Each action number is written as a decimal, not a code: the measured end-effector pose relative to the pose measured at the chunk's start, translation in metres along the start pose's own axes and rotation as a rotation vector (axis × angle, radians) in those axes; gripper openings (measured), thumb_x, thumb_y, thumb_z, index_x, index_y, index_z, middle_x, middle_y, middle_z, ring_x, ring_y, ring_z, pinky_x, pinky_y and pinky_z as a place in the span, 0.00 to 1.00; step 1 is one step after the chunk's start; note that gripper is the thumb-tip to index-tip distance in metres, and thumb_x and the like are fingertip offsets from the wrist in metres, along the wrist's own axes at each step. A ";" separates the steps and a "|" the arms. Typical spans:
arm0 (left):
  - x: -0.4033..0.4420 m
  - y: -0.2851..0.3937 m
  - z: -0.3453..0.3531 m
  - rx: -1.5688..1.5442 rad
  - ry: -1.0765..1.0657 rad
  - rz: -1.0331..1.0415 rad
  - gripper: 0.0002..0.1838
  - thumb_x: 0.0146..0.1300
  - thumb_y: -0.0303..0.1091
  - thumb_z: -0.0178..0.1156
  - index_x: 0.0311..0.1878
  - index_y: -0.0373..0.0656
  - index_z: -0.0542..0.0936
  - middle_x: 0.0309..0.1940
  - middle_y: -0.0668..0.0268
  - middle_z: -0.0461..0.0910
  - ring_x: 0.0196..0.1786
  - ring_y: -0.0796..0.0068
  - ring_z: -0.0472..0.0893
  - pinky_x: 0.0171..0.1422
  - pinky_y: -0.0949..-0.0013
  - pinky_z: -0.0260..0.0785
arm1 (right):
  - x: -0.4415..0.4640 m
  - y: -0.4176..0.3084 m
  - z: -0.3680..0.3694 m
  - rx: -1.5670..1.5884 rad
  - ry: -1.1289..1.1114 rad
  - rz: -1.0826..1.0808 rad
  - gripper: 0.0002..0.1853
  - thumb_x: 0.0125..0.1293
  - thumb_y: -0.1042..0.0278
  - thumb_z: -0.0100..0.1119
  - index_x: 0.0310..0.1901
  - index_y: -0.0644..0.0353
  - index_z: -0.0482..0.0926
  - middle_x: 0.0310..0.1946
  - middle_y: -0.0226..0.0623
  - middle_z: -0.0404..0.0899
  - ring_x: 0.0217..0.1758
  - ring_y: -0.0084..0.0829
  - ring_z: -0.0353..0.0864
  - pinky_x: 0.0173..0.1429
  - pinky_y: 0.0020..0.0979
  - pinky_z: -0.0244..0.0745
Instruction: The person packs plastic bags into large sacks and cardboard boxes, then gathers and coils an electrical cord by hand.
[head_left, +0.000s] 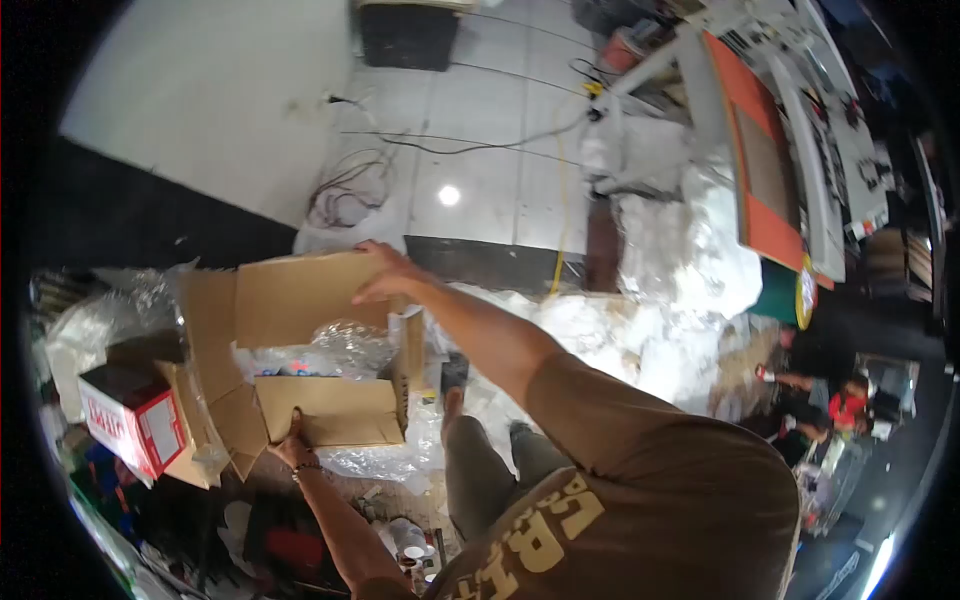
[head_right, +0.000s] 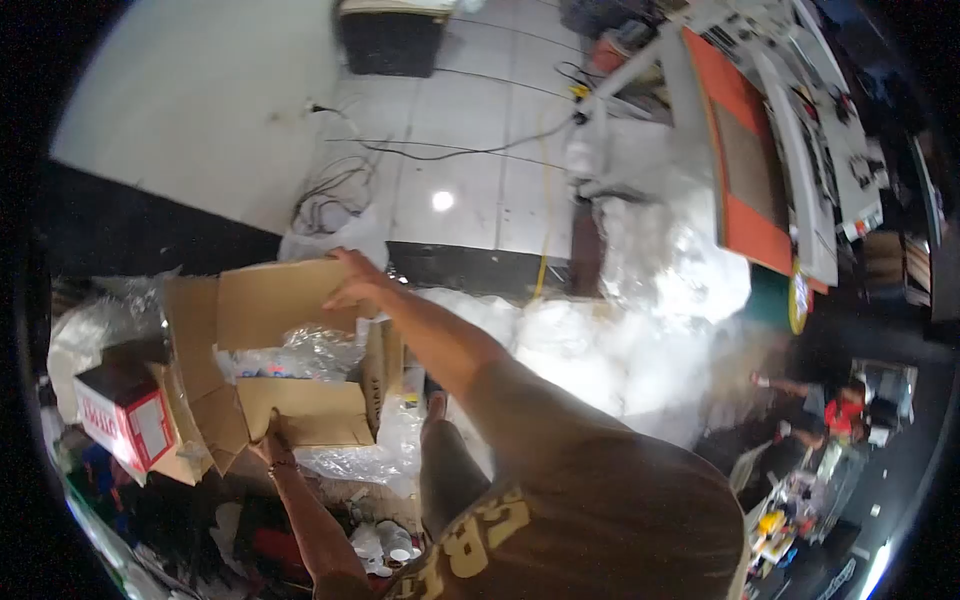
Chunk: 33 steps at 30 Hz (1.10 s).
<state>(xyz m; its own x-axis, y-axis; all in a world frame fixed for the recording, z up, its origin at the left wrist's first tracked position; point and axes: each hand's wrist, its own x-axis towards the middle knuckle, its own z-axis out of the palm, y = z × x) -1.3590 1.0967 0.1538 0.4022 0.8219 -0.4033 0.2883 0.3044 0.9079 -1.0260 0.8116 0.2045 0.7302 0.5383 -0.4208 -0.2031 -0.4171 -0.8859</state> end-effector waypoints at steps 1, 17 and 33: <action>0.004 -0.005 -0.018 -0.006 -0.121 -0.049 0.42 0.42 0.18 0.74 0.59 0.38 0.60 0.54 0.57 0.72 0.47 0.65 0.78 0.44 0.66 0.79 | 0.002 0.016 0.005 -0.070 0.058 -0.079 0.55 0.29 0.58 0.83 0.64 0.56 0.64 0.57 0.49 0.69 0.62 0.44 0.68 0.65 0.39 0.65; -0.320 0.131 0.113 0.080 -0.183 0.548 0.35 0.41 0.35 0.79 0.49 0.30 0.71 0.45 0.57 0.80 0.43 0.71 0.81 0.46 0.68 0.76 | -0.353 0.061 -0.178 0.247 0.310 -0.262 0.44 0.53 0.77 0.68 0.68 0.57 0.53 0.63 0.41 0.62 0.64 0.35 0.66 0.64 0.34 0.68; -0.514 -0.144 -0.001 0.047 0.088 -0.220 0.50 0.34 0.39 0.82 0.62 0.36 0.64 0.47 0.55 0.79 0.44 0.66 0.81 0.41 0.60 0.75 | -0.460 0.124 -0.168 0.120 -0.190 0.101 0.47 0.54 0.78 0.67 0.71 0.49 0.50 0.63 0.35 0.65 0.60 0.32 0.71 0.53 0.32 0.76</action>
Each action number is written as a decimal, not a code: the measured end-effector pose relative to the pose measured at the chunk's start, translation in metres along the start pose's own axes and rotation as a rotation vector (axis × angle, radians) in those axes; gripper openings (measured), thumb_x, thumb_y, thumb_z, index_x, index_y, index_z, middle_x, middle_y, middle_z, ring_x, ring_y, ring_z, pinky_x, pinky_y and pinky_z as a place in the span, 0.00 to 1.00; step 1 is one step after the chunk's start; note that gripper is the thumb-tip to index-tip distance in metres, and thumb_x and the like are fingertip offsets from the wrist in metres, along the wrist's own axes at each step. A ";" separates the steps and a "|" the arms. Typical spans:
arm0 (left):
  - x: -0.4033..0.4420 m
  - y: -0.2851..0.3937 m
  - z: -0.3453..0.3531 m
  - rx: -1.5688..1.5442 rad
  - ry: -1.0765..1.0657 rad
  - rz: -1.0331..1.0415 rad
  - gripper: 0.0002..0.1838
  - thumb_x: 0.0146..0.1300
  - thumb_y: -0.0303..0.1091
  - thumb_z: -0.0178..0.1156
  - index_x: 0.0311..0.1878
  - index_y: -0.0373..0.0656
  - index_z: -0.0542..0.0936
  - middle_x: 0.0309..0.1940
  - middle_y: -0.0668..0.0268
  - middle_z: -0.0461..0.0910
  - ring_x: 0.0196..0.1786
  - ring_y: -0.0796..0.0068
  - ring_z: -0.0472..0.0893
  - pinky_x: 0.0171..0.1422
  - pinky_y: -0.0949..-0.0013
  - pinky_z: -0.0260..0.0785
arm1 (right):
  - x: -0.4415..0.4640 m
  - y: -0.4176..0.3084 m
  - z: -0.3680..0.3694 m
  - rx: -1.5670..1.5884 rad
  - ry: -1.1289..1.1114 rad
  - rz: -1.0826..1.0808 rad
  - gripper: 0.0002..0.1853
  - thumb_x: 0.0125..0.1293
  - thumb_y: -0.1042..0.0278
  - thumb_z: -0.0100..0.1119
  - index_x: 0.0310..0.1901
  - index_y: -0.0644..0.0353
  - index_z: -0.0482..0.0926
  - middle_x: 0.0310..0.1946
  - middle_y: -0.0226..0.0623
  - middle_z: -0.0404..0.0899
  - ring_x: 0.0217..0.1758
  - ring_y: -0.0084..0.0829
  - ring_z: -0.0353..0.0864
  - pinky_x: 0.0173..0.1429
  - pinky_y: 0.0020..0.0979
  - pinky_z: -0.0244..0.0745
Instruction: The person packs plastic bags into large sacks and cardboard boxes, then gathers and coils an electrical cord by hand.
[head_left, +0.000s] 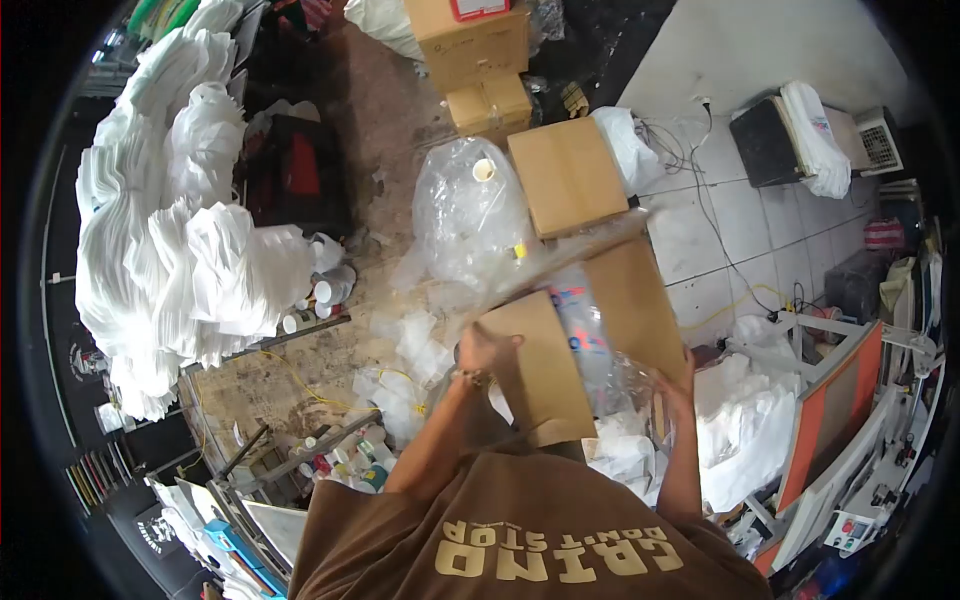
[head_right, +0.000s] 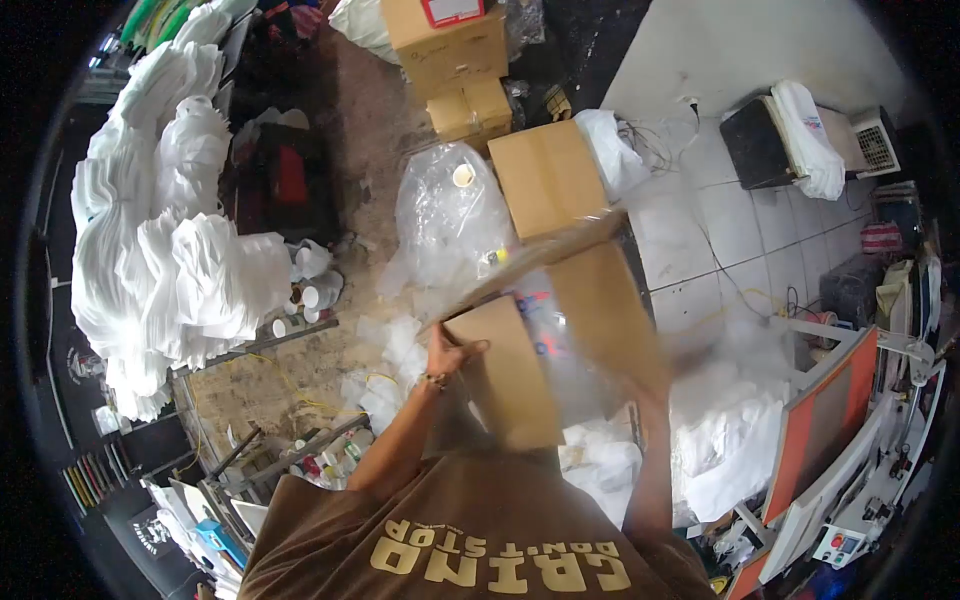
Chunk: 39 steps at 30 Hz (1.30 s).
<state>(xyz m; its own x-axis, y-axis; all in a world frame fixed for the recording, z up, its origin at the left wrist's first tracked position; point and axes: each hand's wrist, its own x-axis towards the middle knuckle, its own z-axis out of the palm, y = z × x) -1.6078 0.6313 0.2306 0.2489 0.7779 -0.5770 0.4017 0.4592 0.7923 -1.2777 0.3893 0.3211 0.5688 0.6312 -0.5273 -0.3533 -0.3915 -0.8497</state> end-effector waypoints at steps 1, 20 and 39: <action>-0.022 0.018 -0.018 -0.222 0.067 0.044 0.47 0.34 0.34 0.81 0.59 0.36 0.65 0.48 0.56 0.78 0.46 0.66 0.80 0.47 0.62 0.75 | 0.015 0.015 0.014 -0.113 -0.064 -0.070 0.47 0.52 0.78 0.68 0.71 0.52 0.50 0.63 0.36 0.64 0.61 0.32 0.70 0.56 0.33 0.74; -0.120 -0.313 -0.346 -0.812 0.823 -0.314 0.30 0.50 0.24 0.72 0.53 0.51 0.65 0.20 0.72 0.74 0.16 0.80 0.65 0.18 0.71 0.58 | 0.108 0.189 0.539 -0.746 -0.921 -0.308 0.62 0.33 0.49 0.79 0.70 0.55 0.53 0.66 0.53 0.55 0.71 0.52 0.52 0.72 0.46 0.53; -0.024 -0.449 -0.361 -0.408 0.309 -0.861 0.28 0.62 0.49 0.56 0.65 0.61 0.65 0.54 0.61 0.71 0.53 0.58 0.75 0.46 0.41 0.69 | 0.052 0.249 0.270 -0.971 -0.642 -0.188 0.21 0.60 0.65 0.63 0.54 0.61 0.76 0.44 0.43 0.81 0.46 0.35 0.81 0.50 0.35 0.77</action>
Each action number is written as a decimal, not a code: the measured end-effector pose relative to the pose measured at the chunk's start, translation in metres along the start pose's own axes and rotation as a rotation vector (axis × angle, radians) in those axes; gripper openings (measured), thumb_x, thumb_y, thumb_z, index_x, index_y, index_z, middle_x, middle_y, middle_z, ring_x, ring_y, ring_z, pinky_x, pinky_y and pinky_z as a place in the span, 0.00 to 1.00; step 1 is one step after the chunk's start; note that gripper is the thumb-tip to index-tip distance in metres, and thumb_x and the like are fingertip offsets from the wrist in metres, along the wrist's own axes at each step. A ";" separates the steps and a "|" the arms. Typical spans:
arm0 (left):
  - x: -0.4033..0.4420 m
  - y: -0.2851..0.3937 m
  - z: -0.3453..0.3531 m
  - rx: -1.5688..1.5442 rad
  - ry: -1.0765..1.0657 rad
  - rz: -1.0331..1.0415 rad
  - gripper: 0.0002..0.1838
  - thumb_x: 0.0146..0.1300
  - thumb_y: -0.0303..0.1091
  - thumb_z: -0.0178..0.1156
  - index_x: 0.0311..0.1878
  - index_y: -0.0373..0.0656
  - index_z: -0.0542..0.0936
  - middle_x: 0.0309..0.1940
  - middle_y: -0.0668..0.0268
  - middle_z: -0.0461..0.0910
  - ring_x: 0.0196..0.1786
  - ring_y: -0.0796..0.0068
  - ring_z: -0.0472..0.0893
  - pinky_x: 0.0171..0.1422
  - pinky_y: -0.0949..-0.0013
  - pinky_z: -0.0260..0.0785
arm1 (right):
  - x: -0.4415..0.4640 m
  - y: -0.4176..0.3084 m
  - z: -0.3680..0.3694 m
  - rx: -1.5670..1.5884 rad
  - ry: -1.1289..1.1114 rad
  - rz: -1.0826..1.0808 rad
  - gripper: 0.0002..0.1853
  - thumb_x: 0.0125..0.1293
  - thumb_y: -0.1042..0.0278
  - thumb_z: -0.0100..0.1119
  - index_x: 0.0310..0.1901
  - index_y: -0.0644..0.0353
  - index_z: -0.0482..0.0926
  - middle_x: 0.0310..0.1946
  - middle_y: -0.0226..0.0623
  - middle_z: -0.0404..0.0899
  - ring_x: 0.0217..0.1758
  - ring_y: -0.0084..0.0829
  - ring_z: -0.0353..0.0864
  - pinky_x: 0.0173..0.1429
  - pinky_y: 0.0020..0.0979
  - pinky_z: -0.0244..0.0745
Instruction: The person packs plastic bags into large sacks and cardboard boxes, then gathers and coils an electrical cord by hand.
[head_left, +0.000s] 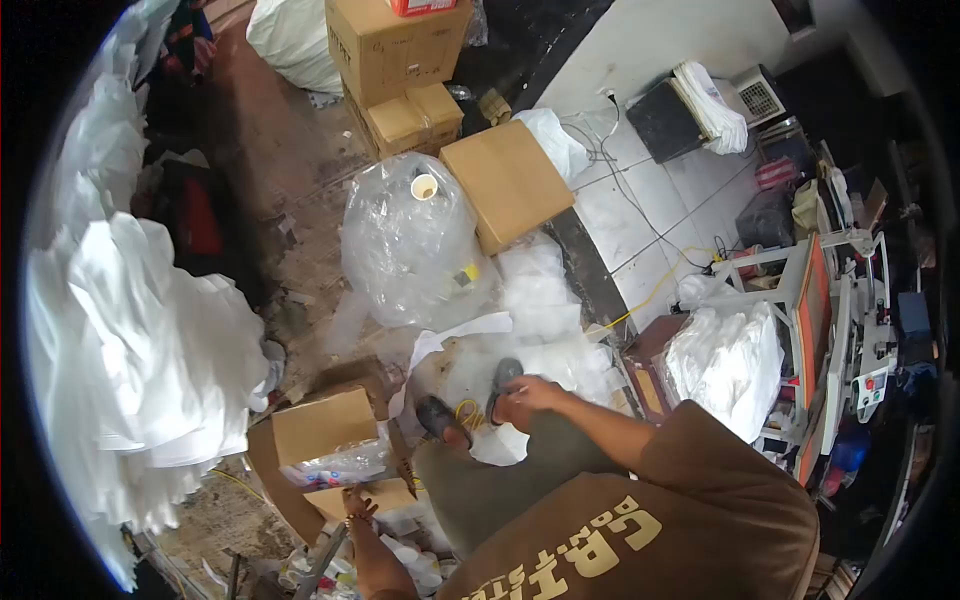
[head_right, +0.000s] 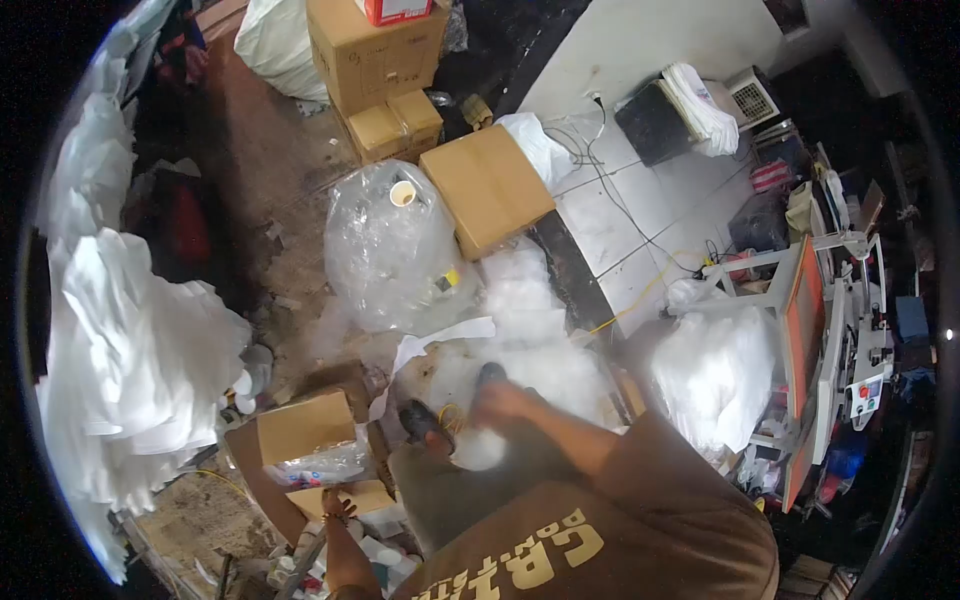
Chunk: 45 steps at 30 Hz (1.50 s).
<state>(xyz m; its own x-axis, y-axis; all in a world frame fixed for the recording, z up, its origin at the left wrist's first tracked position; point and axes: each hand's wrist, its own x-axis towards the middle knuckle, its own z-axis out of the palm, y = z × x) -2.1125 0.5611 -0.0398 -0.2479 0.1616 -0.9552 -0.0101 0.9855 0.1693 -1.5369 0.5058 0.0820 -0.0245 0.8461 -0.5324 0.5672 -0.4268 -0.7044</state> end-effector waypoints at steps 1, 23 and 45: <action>-0.019 0.015 -0.004 0.168 -0.054 -0.086 0.31 0.60 0.43 0.61 0.67 0.64 0.62 0.54 0.61 0.72 0.48 0.61 0.78 0.40 0.45 0.72 | -0.018 0.060 0.000 0.410 0.156 -0.006 0.19 0.59 0.69 0.64 0.52 0.61 0.77 0.43 0.41 0.82 0.43 0.31 0.82 0.47 0.33 0.78; -0.225 0.164 0.292 0.543 -0.343 0.265 0.24 0.62 0.41 0.61 0.61 0.47 0.71 0.43 0.60 0.81 0.34 0.61 0.83 0.32 0.56 0.75 | -0.245 0.215 -0.131 1.058 0.094 0.766 0.17 0.61 0.52 0.61 0.47 0.52 0.79 0.37 0.33 0.79 0.34 0.32 0.78 0.40 0.44 0.74; -0.299 0.335 0.772 1.532 -0.485 1.129 0.40 0.45 0.53 0.74 0.59 0.43 0.72 0.44 0.51 0.82 0.48 0.58 0.82 0.52 0.58 0.75 | -0.126 0.205 -0.426 0.383 0.562 0.338 0.26 0.60 0.48 0.63 0.52 0.59 0.77 0.46 0.44 0.79 0.46 0.38 0.78 0.50 0.39 0.73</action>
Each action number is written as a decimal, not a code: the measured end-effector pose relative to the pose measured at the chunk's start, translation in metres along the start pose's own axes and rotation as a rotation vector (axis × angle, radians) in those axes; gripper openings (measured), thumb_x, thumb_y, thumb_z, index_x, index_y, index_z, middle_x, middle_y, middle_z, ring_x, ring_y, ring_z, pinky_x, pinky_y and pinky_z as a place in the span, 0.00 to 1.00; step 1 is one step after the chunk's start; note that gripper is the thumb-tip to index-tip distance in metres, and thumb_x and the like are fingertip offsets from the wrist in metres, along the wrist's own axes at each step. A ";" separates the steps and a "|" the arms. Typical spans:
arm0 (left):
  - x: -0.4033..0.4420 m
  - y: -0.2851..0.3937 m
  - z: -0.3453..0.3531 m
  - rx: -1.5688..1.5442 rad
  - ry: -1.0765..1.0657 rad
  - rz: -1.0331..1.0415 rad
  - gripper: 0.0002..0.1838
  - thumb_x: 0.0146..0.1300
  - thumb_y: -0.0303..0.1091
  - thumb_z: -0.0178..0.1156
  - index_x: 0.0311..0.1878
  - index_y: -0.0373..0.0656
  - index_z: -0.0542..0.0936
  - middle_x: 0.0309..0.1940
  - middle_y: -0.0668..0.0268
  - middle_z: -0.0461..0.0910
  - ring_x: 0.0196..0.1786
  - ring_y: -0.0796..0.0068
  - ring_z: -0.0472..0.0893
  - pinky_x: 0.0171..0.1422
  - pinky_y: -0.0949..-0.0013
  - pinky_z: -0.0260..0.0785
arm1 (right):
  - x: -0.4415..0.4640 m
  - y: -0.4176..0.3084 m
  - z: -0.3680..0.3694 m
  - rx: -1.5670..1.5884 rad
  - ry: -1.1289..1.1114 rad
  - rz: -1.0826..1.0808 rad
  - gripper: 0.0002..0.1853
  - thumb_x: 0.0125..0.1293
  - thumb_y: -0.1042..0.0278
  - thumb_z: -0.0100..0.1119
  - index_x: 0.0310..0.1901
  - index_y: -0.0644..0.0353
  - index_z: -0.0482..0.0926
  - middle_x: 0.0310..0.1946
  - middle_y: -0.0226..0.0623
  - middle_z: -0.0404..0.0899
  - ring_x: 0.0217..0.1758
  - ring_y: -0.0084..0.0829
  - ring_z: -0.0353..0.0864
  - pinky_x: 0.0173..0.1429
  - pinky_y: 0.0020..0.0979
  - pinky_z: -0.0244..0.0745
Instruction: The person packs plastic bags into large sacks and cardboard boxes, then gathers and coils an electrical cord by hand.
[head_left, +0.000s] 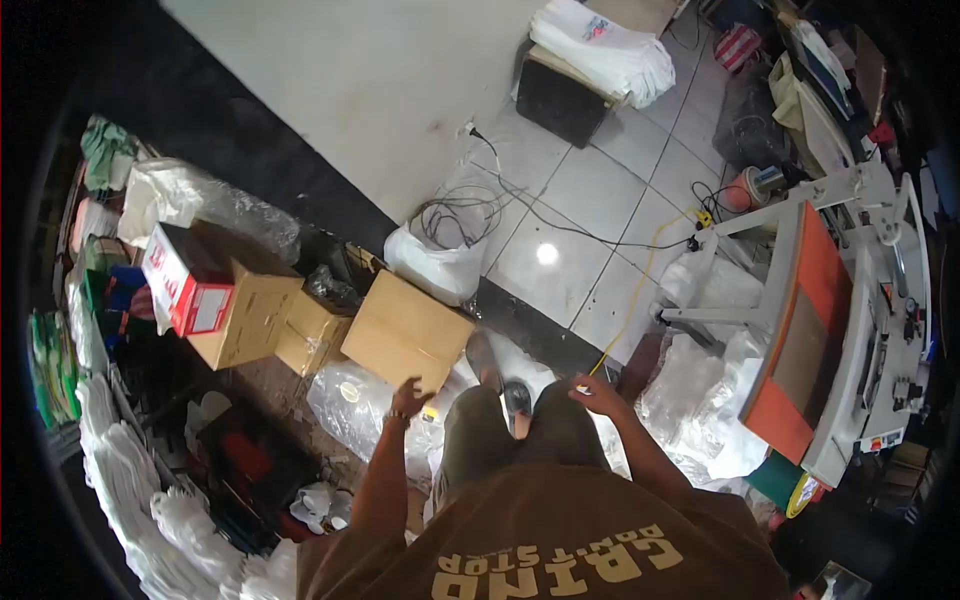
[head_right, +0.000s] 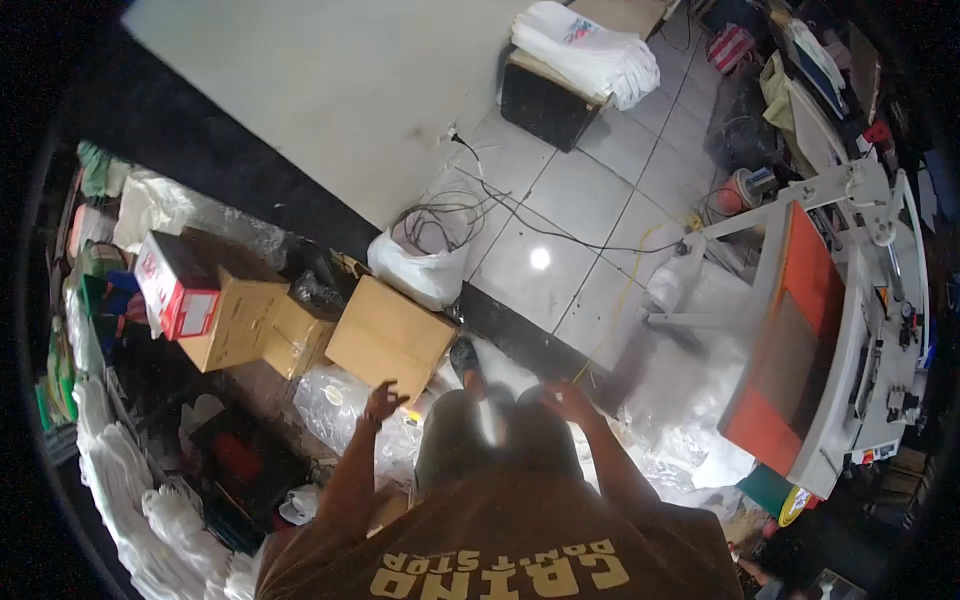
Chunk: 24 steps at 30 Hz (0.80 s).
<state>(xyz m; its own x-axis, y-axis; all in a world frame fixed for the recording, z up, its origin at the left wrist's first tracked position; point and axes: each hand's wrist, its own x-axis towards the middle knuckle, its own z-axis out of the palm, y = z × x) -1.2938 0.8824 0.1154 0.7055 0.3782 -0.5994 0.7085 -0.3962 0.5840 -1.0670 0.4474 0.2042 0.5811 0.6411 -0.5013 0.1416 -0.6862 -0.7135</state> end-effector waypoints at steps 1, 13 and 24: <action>0.039 0.008 -0.004 0.003 -0.019 0.034 0.39 0.45 0.52 0.74 0.59 0.43 0.73 0.44 0.51 0.82 0.48 0.58 0.82 0.52 0.58 0.75 | 0.002 -0.016 -0.008 0.008 -0.006 0.020 0.26 0.60 0.48 0.63 0.52 0.59 0.77 0.46 0.44 0.79 0.46 0.38 0.78 0.50 0.39 0.73; 0.335 0.130 -0.007 0.544 0.067 -0.096 0.44 0.53 0.46 0.67 0.71 0.56 0.55 0.40 0.48 0.81 0.45 0.43 0.80 0.50 0.49 0.73 | 0.094 -0.047 0.016 -0.528 0.203 0.339 0.20 0.48 0.49 0.65 0.41 0.52 0.83 0.51 0.42 0.77 0.58 0.46 0.70 0.56 0.47 0.68; 0.163 0.135 -0.008 0.090 0.393 0.161 0.12 0.51 0.25 0.66 0.28 0.38 0.70 0.23 0.55 0.71 0.29 0.50 0.75 0.33 0.57 0.68 | 0.168 -0.037 -0.039 -0.430 0.004 0.473 0.18 0.48 0.53 0.66 0.37 0.56 0.83 0.40 0.44 0.81 0.49 0.50 0.75 0.54 0.49 0.70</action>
<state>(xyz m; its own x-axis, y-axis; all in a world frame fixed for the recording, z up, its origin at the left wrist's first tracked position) -1.0827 0.8973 0.1013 0.7719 0.5885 -0.2404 0.5970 -0.5411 0.5922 -0.9435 0.5672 0.1654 0.6621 0.2346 -0.7118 0.1773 -0.9718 -0.1553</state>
